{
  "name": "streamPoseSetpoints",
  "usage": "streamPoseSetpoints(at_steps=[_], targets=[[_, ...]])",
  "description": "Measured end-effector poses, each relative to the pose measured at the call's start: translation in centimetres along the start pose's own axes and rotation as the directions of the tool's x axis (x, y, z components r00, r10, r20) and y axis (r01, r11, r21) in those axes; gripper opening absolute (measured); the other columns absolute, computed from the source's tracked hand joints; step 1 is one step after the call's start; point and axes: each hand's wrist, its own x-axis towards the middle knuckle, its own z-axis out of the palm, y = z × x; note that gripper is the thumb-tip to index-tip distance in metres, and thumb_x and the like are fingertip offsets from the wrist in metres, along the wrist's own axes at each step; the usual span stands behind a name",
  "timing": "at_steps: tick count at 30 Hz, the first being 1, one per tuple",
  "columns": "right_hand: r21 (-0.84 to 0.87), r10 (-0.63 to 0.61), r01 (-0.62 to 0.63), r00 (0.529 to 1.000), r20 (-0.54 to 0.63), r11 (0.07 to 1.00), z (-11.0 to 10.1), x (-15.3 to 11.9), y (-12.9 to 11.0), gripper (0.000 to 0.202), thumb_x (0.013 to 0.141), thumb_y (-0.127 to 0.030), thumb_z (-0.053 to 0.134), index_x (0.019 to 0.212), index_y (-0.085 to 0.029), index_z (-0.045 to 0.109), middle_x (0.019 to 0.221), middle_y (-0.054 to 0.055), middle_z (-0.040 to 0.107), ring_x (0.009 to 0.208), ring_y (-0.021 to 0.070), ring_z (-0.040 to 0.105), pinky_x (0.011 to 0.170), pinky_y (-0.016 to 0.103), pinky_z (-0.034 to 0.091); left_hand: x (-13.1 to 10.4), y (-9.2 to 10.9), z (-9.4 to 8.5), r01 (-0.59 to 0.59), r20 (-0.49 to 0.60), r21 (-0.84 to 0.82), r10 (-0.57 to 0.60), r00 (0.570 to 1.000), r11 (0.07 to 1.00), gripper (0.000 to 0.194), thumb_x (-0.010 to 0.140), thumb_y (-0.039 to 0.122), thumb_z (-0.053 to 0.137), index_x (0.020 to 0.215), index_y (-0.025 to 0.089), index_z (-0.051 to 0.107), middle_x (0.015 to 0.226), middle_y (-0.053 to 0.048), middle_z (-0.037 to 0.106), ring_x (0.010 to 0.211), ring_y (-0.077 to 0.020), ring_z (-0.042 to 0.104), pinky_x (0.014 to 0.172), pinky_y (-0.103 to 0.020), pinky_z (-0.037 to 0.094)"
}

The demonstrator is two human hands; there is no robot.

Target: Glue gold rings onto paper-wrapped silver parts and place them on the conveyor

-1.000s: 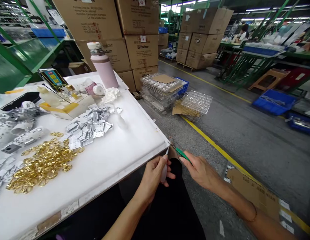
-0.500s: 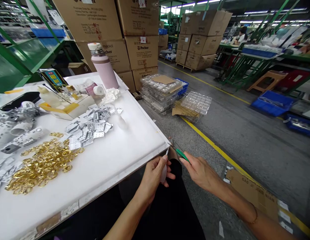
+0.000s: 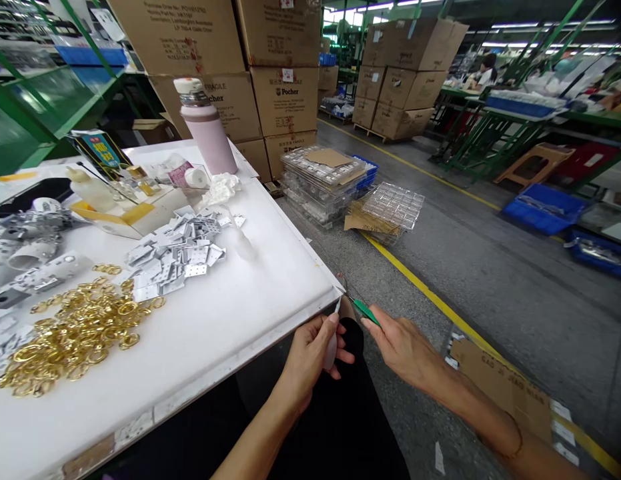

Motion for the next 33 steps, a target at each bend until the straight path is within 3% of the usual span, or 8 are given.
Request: streamPoseSetpoints(at_steps=[7,13,21,28,33], targets=[[-0.076,0.012,-0.011,1.000,0.010,0.997,-0.1,0.1,-0.2,0.030,0.101,-0.037,0.025,0.088,-0.021,0.046,0.052,-0.002,0.049,0.044,0.0165,0.050,0.049,0.029,0.024,0.0,0.1,0.0,0.010,-0.010,-0.001,-0.010,1.000,1.000,0.043,0.079,0.057,0.060,0.079,0.014,0.058,0.060,0.001,0.056,0.052,-0.0143,0.065,0.036,-0.016,0.040],[-0.182,0.018,-0.015,1.000,0.019,0.983,0.3,0.0,0.1,0.029,0.100,-0.033,0.026,0.100,-0.017,0.050,0.056,0.004,0.058,0.047,0.0215,0.057,0.048,0.030,0.020,-0.1,0.0,-0.1,0.011,0.002,-0.010,-0.011,1.000,1.000,0.043,0.080,0.057,0.059,0.080,0.014,0.057,0.061,0.001,0.057,0.052,-0.0140,0.064,0.036,-0.017,0.040],[-0.266,0.006,-0.005,1.000,0.002,0.964,0.8,-0.2,0.5,0.030,0.100,-0.033,0.026,0.099,-0.017,0.052,0.054,0.005,0.061,0.047,0.0235,0.061,0.047,0.030,0.019,-0.2,-0.4,-0.4,-0.007,0.021,-0.038,0.008,1.000,0.999,0.047,0.079,0.061,0.056,0.081,0.014,0.057,0.064,0.001,0.057,0.053,-0.0149,0.065,0.037,-0.018,0.040],[-0.297,0.011,-0.011,1.000,-0.001,0.955,1.1,-0.6,0.9,0.031,0.099,-0.032,0.027,0.106,-0.015,0.053,0.059,0.008,0.066,0.056,0.0286,0.066,0.049,0.031,0.024,-0.1,-1.0,-0.6,0.001,0.052,-0.077,0.003,0.999,0.997,0.036,0.091,0.049,0.049,0.086,0.014,0.059,0.066,0.003,0.057,0.052,-0.0092,0.056,0.042,-0.021,0.042],[-0.292,-0.022,0.013,0.999,-0.028,0.956,1.4,-1.5,1.5,0.035,0.099,-0.035,0.025,0.104,-0.016,0.054,0.058,0.007,0.064,0.056,0.0280,0.065,0.050,0.031,0.033,-0.5,-1.3,-1.0,-0.021,0.081,-0.137,0.032,0.996,0.990,0.037,0.093,0.049,0.047,0.089,0.014,0.060,0.067,0.003,0.058,0.051,-0.0085,0.054,0.043,-0.022,0.043]])
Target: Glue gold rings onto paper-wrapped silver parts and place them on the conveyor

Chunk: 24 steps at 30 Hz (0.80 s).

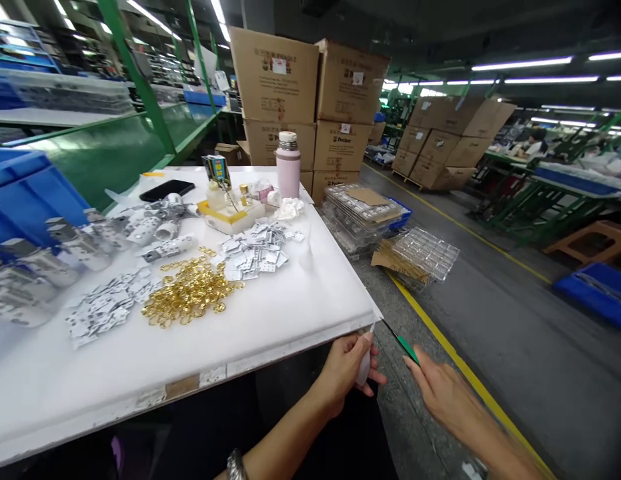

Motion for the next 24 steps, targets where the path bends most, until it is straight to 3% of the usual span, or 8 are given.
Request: streamPoseSetpoints(at_steps=[5,9,14,18,24], targets=[[0.199,0.019,-0.015,1.000,-0.019,0.980,-1.3,0.2,0.3,0.039,0.099,-0.046,0.026,0.090,-0.023,0.057,0.056,0.001,0.057,0.052,0.0205,0.058,0.051,0.028,0.039,-3.2,1.0,-0.6,-0.068,0.097,-0.097,0.077,0.992,0.993,0.038,0.086,0.051,0.056,0.079,0.013,0.061,0.062,0.001,0.058,0.051,-0.0116,0.062,0.041,-0.020,0.042],[0.362,0.066,-0.049,0.997,-0.034,0.931,-4.1,2.7,-0.8,0.046,0.094,-0.058,0.032,0.081,-0.023,0.057,0.050,-0.003,0.045,0.046,0.0168,0.049,0.049,0.026,0.039,-6.9,4.1,-2.2,-0.142,0.098,-0.219,0.167,0.981,0.965,0.037,0.084,0.049,0.061,0.080,0.012,0.066,0.071,-0.005,0.066,0.062,-0.0140,0.068,0.061,-0.025,0.053],[0.342,-0.015,0.020,1.000,-0.016,0.940,-6.2,8.9,-4.4,0.044,0.097,-0.050,0.029,0.088,-0.020,0.060,0.053,-0.003,0.051,0.049,0.0161,0.052,0.053,0.026,0.042,-8.7,8.5,-6.2,-0.336,-0.062,-0.334,0.335,0.940,0.881,0.032,0.091,0.045,0.052,0.090,0.016,0.066,0.093,-0.008,0.072,0.095,-0.0188,0.067,0.096,-0.037,0.048],[0.271,-0.001,0.013,0.999,-0.045,0.963,-6.1,14.9,-7.7,0.030,0.099,-0.032,0.035,0.100,-0.016,0.060,0.074,0.002,0.064,0.064,0.0159,0.060,0.062,0.028,0.048,-8.5,10.0,-9.0,-0.436,-0.111,-0.311,0.423,0.899,0.845,0.028,0.092,0.043,0.050,0.089,0.018,0.064,0.095,-0.006,0.071,0.104,-0.0211,0.064,0.101,-0.043,0.045],[0.154,0.031,-0.014,0.994,-0.103,0.988,-4.8,21.6,-12.6,0.030,0.093,-0.035,0.057,0.115,-0.014,0.058,0.115,0.009,0.061,0.100,0.0211,0.061,0.086,0.042,0.052,-8.1,10.8,-10.7,-0.553,-0.124,-0.104,0.541,0.832,0.826,0.029,0.092,0.043,0.050,0.091,0.017,0.064,0.103,-0.007,0.071,0.109,-0.0223,0.061,0.106,-0.044,0.038]])
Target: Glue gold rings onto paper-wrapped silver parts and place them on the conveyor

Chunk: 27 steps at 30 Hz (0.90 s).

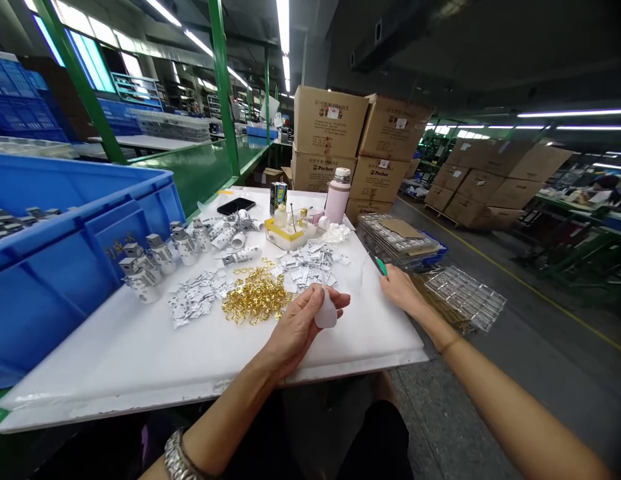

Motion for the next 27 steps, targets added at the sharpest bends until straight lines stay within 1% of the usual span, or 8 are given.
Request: streamPoseSetpoints(at_steps=[4,8,14,16,18,21,24,27], targets=[[-0.017,0.001,-0.001,1.000,-0.018,1.000,1.4,1.3,-1.6,0.031,0.093,-0.033,0.059,0.117,-0.014,0.058,0.120,0.010,0.059,0.105,0.0227,0.060,0.089,0.044,0.051,0.4,0.3,-0.4,-0.052,0.018,0.174,0.049,0.999,0.983,0.026,0.092,0.041,0.052,0.093,0.018,0.064,0.115,-0.009,0.071,0.116,-0.0244,0.058,0.108,-0.045,0.032],[0.055,-0.013,0.015,0.999,-0.046,0.998,1.6,0.9,-1.3,0.031,0.092,-0.033,0.059,0.118,-0.015,0.058,0.123,0.011,0.057,0.109,0.0239,0.058,0.092,0.046,0.049,0.7,0.8,-0.5,-0.079,0.049,0.282,0.068,0.996,0.956,0.023,0.091,0.040,0.055,0.092,0.018,0.062,0.117,-0.010,0.071,0.120,-0.0260,0.057,0.107,-0.044,0.032],[0.368,-0.049,0.086,0.993,-0.108,0.926,-0.2,-2.8,0.2,0.027,0.094,-0.033,0.054,0.114,-0.015,0.058,0.125,0.010,0.055,0.115,0.0256,0.052,0.098,0.049,0.042,1.3,1.5,0.3,-0.103,0.096,0.348,0.074,0.993,0.932,0.021,0.092,0.039,0.053,0.091,0.019,0.059,0.118,-0.010,0.071,0.122,-0.0262,0.056,0.106,-0.044,0.031],[0.522,-0.092,0.128,0.991,-0.093,0.843,-0.7,-5.6,-0.1,0.026,0.097,-0.034,0.046,0.109,-0.014,0.059,0.116,0.012,0.058,0.109,0.0243,0.054,0.096,0.046,0.042,1.3,1.5,0.9,-0.113,0.114,0.356,0.077,0.991,0.928,0.020,0.093,0.038,0.053,0.092,0.019,0.059,0.118,-0.009,0.071,0.124,-0.0251,0.055,0.105,-0.041,0.032],[0.685,-0.186,0.152,0.982,-0.025,0.712,-0.8,-8.8,-0.9,0.031,0.097,-0.040,0.043,0.104,-0.015,0.061,0.100,0.011,0.064,0.092,0.0213,0.060,0.085,0.039,0.048,1.1,1.3,1.5,-0.118,0.139,0.355,0.073,0.988,0.927,0.018,0.093,0.037,0.052,0.091,0.020,0.058,0.117,-0.009,0.072,0.122,-0.0234,0.056,0.102,-0.037,0.036],[0.886,-0.374,0.098,0.923,0.090,0.454,-0.4,-12.8,-2.6,0.037,0.090,-0.050,0.054,0.106,-0.018,0.061,0.086,0.005,0.066,0.073,0.0171,0.061,0.064,0.030,0.051,0.9,0.6,2.6,-0.092,0.195,0.344,0.025,0.980,0.935,0.019,0.093,0.038,0.051,0.091,0.020,0.056,0.121,-0.009,0.069,0.085,-0.0184,0.070,0.076,-0.032,0.050],[0.975,-0.439,-0.011,0.892,0.109,0.221,0.2,-14.5,-3.7,0.037,0.088,-0.052,0.057,0.095,-0.016,0.060,0.081,0.004,0.065,0.061,0.0114,0.057,0.056,0.025,0.048,0.7,0.3,3.2,-0.037,0.249,0.348,-0.055,0.967,0.937,0.023,0.092,0.041,0.051,0.098,0.020,0.058,0.126,-0.011,0.066,0.048,-0.0096,0.061,0.050,-0.027,0.047],[0.991,-0.483,-0.126,0.865,0.135,0.052,0.6,-14.5,-3.7,0.038,0.086,-0.052,0.061,0.090,-0.014,0.060,0.080,0.005,0.065,0.054,0.0076,0.051,0.050,0.022,0.044,0.7,0.6,3.3,0.015,0.295,0.357,-0.128,0.947,0.934,0.033,0.092,0.044,0.048,0.104,0.018,0.064,0.113,-0.013,0.071,0.048,-0.0106,0.060,0.049,-0.027,0.047]])
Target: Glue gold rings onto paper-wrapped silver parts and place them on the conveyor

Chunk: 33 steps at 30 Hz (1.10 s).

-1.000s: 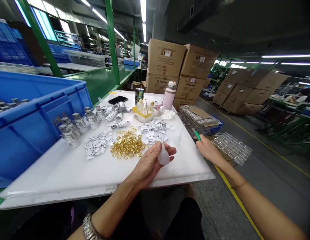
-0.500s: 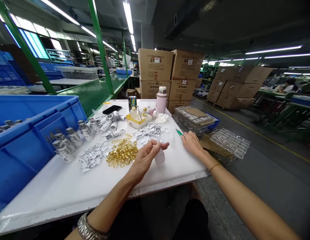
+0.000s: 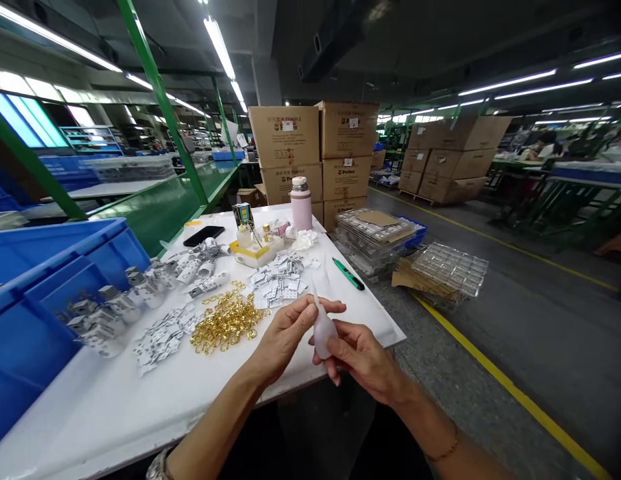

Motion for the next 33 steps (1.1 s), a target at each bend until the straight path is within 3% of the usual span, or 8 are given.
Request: streamPoseSetpoints(at_steps=[6,12,15,19,23,27,30,33], targets=[[0.214,0.043,-0.072,0.990,0.136,0.974,-0.4,-0.4,0.6,0.044,0.082,-0.054,0.066,0.089,-0.011,0.064,0.071,0.006,0.064,0.045,0.0068,0.048,0.043,0.021,0.039,0.0,0.1,-0.3,0.029,0.075,-0.020,-0.027,0.997,0.999,0.038,0.090,0.047,0.051,0.095,0.015,0.070,0.097,-0.013,0.074,0.059,-0.0176,0.067,0.052,-0.027,0.048],[0.211,-0.033,0.022,0.998,0.047,0.977,0.2,-0.5,0.7,0.043,0.082,-0.046,0.069,0.108,-0.012,0.062,0.069,0.003,0.063,0.047,0.0078,0.049,0.043,0.021,0.038,-0.3,0.6,0.2,-0.050,-0.005,0.059,0.051,0.999,0.997,0.027,0.090,0.039,0.055,0.087,0.018,0.072,0.088,-0.008,0.075,0.119,-0.0298,0.057,0.100,-0.040,0.042],[0.179,-0.070,0.068,0.998,0.005,0.981,0.3,-0.3,0.8,0.045,0.084,-0.039,0.070,0.119,-0.013,0.058,0.071,0.001,0.063,0.049,0.0070,0.049,0.046,0.020,0.040,-0.5,1.1,0.4,-0.062,-0.039,0.092,0.066,0.997,0.994,0.025,0.091,0.036,0.054,0.087,0.019,0.073,0.084,-0.006,0.075,0.124,-0.0294,0.054,0.110,-0.042,0.032],[0.210,-0.079,0.078,0.997,-0.006,0.975,0.5,-0.2,1.1,0.033,0.085,-0.036,0.070,0.108,-0.013,0.062,0.071,0.001,0.063,0.049,0.0048,0.048,0.048,0.018,0.040,-0.7,0.9,0.2,-0.042,-0.050,0.050,0.044,0.998,0.998,0.025,0.091,0.036,0.054,0.087,0.020,0.073,0.087,-0.006,0.076,0.124,-0.0293,0.055,0.109,-0.044,0.032],[0.353,-0.014,-0.066,0.976,0.219,0.933,1.2,-0.9,1.3,0.044,0.080,-0.053,0.069,0.092,-0.011,0.065,0.065,0.003,0.062,0.038,0.0054,0.045,0.038,0.019,0.036,-1.5,1.0,0.5,0.008,0.088,-0.070,-0.001,0.996,0.998,0.032,0.085,0.050,0.059,0.088,0.022,0.075,0.095,-0.009,0.076,0.122,-0.0339,0.056,0.099,-0.048,0.044],[0.540,-0.022,-0.242,0.899,0.437,0.806,2.3,-1.9,1.2,0.043,0.073,-0.051,0.075,0.078,-0.011,0.063,0.063,0.002,0.059,0.041,0.0045,0.047,0.038,0.015,0.036,-2.4,2.0,1.4,0.010,0.237,-0.106,0.016,0.971,0.994,0.035,0.082,0.052,0.062,0.092,0.023,0.077,0.098,-0.010,0.077,0.122,-0.0324,0.056,0.107,-0.049,0.036],[0.588,-0.026,-0.238,0.914,0.404,0.773,2.8,-2.6,0.8,0.041,0.068,-0.046,0.081,0.084,-0.014,0.060,0.068,0.000,0.059,0.052,0.0050,0.054,0.046,0.013,0.040,-3.3,2.9,2.1,0.020,0.277,-0.061,-0.002,0.961,0.998,0.028,0.082,0.048,0.063,0.089,0.025,0.078,0.097,-0.008,0.077,0.119,-0.0316,0.058,0.111,-0.050,0.030],[0.499,-0.029,-0.140,0.949,0.315,0.855,2.9,-3.2,-0.2,0.041,0.069,-0.045,0.081,0.087,-0.016,0.058,0.074,0.000,0.059,0.059,0.0060,0.055,0.054,0.015,0.044,-4.5,3.6,2.3,0.008,0.195,0.052,-0.018,0.981,0.999,0.025,0.084,0.047,0.061,0.087,0.029,0.076,0.095,-0.004,0.077,0.118,-0.0293,0.058,0.114,-0.049,0.026]])
